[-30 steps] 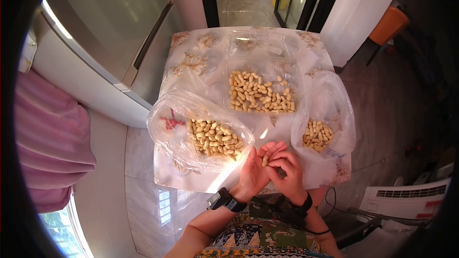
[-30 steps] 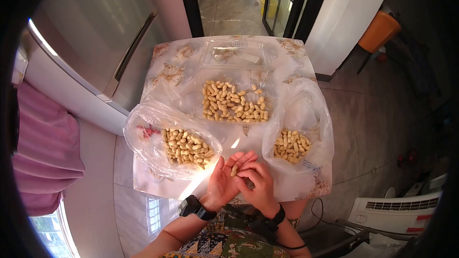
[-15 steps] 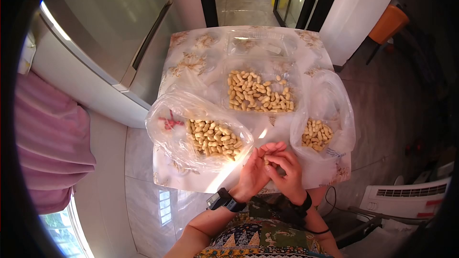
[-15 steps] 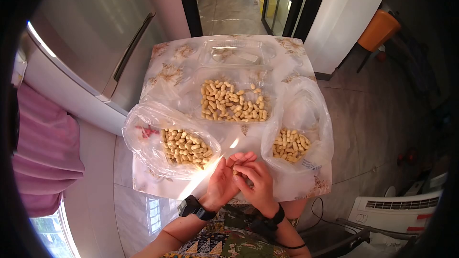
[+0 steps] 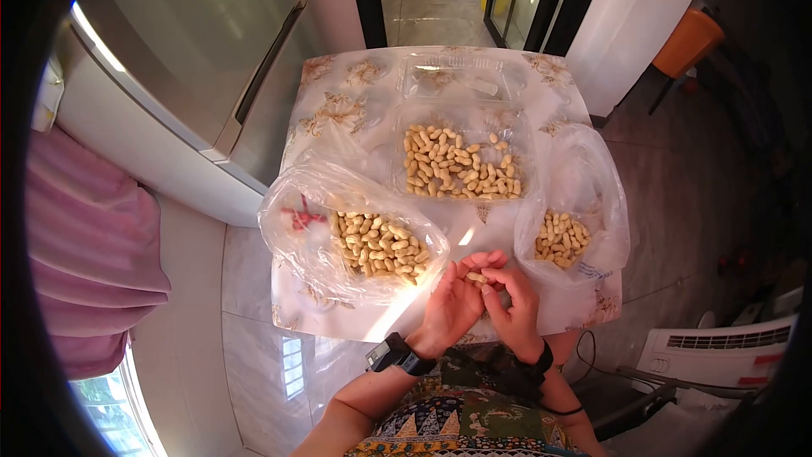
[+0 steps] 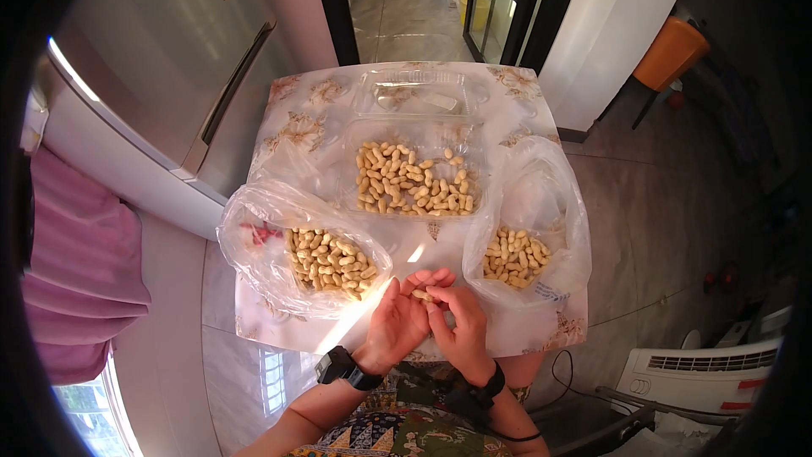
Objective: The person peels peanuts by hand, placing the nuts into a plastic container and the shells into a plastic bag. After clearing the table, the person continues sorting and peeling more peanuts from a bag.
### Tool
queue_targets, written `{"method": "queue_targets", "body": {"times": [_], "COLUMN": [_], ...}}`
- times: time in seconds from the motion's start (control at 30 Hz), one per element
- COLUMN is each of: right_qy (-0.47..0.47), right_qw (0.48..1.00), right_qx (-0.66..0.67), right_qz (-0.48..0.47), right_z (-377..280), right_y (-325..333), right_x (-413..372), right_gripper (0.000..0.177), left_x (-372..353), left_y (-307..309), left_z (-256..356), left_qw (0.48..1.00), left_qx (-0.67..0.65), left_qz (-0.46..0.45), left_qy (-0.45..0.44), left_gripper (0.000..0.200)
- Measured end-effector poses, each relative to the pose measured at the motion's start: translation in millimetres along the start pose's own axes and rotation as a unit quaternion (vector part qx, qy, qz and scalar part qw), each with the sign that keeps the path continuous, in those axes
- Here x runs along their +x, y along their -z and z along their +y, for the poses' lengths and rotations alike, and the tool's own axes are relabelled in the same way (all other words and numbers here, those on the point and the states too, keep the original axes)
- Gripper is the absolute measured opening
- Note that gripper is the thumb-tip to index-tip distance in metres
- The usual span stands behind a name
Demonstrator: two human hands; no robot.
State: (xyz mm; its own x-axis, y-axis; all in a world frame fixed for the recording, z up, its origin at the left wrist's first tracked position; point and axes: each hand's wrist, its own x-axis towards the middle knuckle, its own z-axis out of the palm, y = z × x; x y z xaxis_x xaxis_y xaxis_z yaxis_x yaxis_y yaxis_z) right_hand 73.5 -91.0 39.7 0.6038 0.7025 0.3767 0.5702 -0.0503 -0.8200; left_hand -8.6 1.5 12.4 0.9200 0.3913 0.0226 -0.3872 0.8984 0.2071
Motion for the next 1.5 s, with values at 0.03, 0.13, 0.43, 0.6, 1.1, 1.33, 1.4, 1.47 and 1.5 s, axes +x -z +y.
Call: {"method": "queue_targets", "body": {"times": [0.03, 0.13, 0.43, 0.6, 1.1, 1.33, 1.4, 1.47, 1.5], "right_qy": [0.0, -0.009, -0.017, -0.016, -0.027, -0.006, 0.015, 0.062, 0.107], "right_qw": [1.0, 1.0, 1.0, 1.0, 0.999, 1.0, 0.998, 0.996, 0.992], "right_qx": [0.0, -0.003, -0.005, 0.003, -0.017, -0.004, 0.027, 0.007, -0.014], "right_qz": [0.0, 0.001, 0.0, -0.002, 0.003, 0.008, 0.053, 0.063, 0.071], "right_z": [-1, -3, -1, -1, -1, 0, -1, -14, -19], "right_y": [0, 0, 0, 0, 2, 1, 3, 15, 23], "right_x": [0, 1, -1, 0, -2, -3, -8, -6, -4], "right_gripper": [0.018, 0.019, 0.016, 0.013, 0.016, 0.016, 0.017, 0.018, 0.018], "left_x": [0, -1, 0, 0, 1, 1, 1, 1, 2], "left_y": [0, 0, 0, 1, 3, 4, 1, 2, 2], "left_z": [0, 1, 0, -1, -2, -1, -1, -1, 0], "left_qw": [1.0, 1.0, 1.0, 1.0, 1.0, 1.0, 1.0, 1.0, 0.999], "left_qx": [0.0, 0.004, -0.006, -0.007, -0.005, -0.007, -0.019, -0.027, -0.036], "left_qz": [0.0, 0.007, 0.004, -0.003, -0.002, 0.0, 0.013, 0.016, 0.021], "left_qy": [0.0, 0.005, 0.001, -0.002, -0.006, -0.004, -0.004, -0.002, 0.0], "left_gripper": [0.05, 0.05, 0.049, 0.049, 0.049, 0.049, 0.052, 0.051, 0.051]}}
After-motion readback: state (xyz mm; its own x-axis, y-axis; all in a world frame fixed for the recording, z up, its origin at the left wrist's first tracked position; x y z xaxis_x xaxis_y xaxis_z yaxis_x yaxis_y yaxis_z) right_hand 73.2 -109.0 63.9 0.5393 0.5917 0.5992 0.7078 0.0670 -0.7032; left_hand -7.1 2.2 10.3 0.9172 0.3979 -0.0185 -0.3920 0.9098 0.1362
